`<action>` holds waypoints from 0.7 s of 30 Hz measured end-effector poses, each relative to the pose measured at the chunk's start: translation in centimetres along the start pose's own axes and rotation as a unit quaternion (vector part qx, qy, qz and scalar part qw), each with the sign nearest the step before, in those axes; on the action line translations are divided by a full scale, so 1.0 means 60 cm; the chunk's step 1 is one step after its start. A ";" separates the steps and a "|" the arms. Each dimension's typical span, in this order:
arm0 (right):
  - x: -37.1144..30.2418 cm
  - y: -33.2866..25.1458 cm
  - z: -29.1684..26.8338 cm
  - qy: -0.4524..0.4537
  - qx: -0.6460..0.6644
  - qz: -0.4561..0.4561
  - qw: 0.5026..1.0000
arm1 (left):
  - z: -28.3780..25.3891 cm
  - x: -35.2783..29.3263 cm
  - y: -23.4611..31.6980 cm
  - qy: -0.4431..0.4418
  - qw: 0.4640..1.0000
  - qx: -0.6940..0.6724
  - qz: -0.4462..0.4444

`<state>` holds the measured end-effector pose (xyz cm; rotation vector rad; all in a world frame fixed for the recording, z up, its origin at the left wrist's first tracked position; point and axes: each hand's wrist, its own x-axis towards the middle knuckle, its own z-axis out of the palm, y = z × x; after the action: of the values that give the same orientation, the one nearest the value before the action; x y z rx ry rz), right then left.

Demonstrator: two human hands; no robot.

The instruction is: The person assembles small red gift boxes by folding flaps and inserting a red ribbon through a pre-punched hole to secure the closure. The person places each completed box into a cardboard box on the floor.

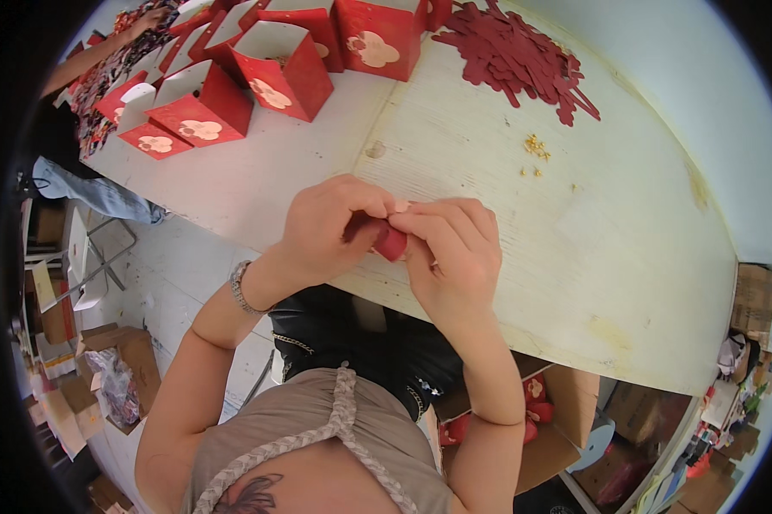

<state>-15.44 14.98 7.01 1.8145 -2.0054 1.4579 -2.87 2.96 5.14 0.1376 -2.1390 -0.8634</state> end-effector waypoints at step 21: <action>-0.042 0.076 -0.013 -0.270 0.374 0.242 0.854 | -0.059 0.031 -0.054 -0.105 0.989 -0.100 0.010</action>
<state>-18.76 16.70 3.26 2.3068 -2.5166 2.3563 -2.15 -2.07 5.89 -0.0822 -2.2264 -1.1165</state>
